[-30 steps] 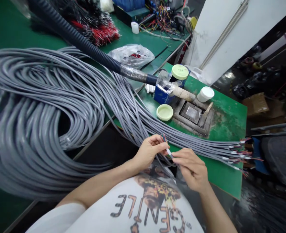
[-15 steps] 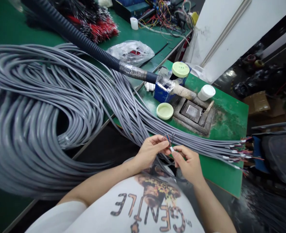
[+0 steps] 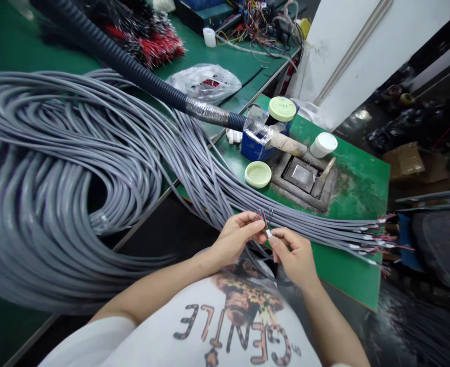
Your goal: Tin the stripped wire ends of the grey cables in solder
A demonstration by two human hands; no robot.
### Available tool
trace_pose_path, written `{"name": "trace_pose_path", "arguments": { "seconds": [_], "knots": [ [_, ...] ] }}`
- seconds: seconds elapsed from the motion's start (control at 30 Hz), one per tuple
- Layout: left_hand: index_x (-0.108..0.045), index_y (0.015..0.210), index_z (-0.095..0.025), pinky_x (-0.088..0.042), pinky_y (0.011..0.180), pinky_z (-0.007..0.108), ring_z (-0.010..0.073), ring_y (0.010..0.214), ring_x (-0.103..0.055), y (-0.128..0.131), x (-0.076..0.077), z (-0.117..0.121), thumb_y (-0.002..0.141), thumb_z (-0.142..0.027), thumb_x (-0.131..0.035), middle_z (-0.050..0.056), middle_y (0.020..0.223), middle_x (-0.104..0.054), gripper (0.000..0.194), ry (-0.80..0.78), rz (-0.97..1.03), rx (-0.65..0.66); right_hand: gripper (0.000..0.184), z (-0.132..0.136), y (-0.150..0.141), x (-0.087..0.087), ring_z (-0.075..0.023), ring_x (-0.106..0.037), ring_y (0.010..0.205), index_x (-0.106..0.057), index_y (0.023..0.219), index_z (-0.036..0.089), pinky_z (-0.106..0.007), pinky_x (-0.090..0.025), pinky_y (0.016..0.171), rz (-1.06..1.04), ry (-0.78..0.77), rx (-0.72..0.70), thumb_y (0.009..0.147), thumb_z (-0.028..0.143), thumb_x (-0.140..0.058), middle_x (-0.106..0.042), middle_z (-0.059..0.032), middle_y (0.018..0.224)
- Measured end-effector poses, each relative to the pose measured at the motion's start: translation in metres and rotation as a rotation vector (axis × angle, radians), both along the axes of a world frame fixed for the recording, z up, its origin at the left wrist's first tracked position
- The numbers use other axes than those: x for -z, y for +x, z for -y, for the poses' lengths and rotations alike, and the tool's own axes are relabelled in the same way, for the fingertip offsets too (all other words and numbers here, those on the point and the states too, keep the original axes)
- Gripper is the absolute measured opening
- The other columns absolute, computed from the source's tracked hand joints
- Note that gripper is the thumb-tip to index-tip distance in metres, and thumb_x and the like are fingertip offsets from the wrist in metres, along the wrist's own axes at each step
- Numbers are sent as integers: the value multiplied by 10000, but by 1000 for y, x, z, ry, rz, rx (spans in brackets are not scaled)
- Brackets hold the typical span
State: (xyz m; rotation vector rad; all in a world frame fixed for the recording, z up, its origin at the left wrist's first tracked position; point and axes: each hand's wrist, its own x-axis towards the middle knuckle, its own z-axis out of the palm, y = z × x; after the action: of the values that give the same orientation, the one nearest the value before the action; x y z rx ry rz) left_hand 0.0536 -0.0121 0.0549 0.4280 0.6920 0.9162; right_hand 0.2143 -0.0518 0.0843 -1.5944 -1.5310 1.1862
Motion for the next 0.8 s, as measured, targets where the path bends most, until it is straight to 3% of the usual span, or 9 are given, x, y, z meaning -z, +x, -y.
{"name": "trace_pose_path", "arguments": {
  "seconds": [0.2,0.27,0.33,0.4,0.5,0.57,0.63,0.7,0.8],
  "knots": [
    [-695,882,-130,-439,587,208,70,575,-556,-1,8,0,676,-333,-794,7,711,-647,306,-49,113,183,193,0,1,-1,-71,-458,439,-662,903,184,-200,-352,474,26,40,-41,909,339,-547,-527,57,493],
    [-717,845,-139,-441,629,232,88,623,-565,0,10,2,684,-346,-786,22,755,-647,271,-12,109,177,207,-1,-1,-3,-75,-467,445,-662,880,181,-204,-361,482,33,46,-66,914,339,-534,-529,53,500],
    [-716,719,-156,-451,679,257,117,692,-579,0,10,5,687,-337,-785,22,757,-622,196,149,-8,62,217,0,-5,-6,-81,-476,446,-659,858,178,-208,-367,484,44,58,-76,913,343,-530,-530,50,499],
    [-716,673,-180,-449,681,264,133,719,-575,0,6,6,698,-319,-780,20,741,-597,155,406,-217,-47,226,5,-5,-7,-87,-481,443,-659,850,178,-214,-370,483,69,92,-74,912,347,-524,-541,43,505],
    [-742,785,-212,-447,680,286,152,711,-567,0,-1,0,766,-334,-725,34,730,-616,125,823,-492,31,228,29,9,-6,-104,-514,472,-667,866,188,-226,-397,518,174,156,-29,912,344,-508,-577,26,539],
    [-738,898,-217,-443,749,318,175,767,-575,2,-3,-11,821,-352,-667,52,778,-657,171,1060,-631,110,232,59,32,-3,-122,-547,504,-671,897,201,-235,-424,555,285,140,85,917,345,-490,-599,19,554],
    [-717,988,-213,-418,798,351,196,835,-568,6,-2,-25,868,-352,-605,69,866,-680,215,1235,-821,120,265,98,63,3,-145,-581,532,-667,927,209,-250,-444,574,409,47,273,926,372,-458,-635,3,588],
    [-699,1023,-207,-388,800,373,217,891,-546,14,2,-38,904,-330,-545,81,944,-677,230,1354,-1046,127,285,136,94,10,-176,-617,567,-662,806,216,-267,-453,574,578,-102,399,901,419,-485,-673,-23,631],
    [-689,988,-197,-352,779,388,241,924,-517,28,6,-52,912,-302,-521,88,953,-655,212,1478,-1300,192,341,172,115,19,-191,-594,487,-633,631,223,-270,-428,495,656,-305,375,845,474,-545,-624,-20,514]
  ]
}}
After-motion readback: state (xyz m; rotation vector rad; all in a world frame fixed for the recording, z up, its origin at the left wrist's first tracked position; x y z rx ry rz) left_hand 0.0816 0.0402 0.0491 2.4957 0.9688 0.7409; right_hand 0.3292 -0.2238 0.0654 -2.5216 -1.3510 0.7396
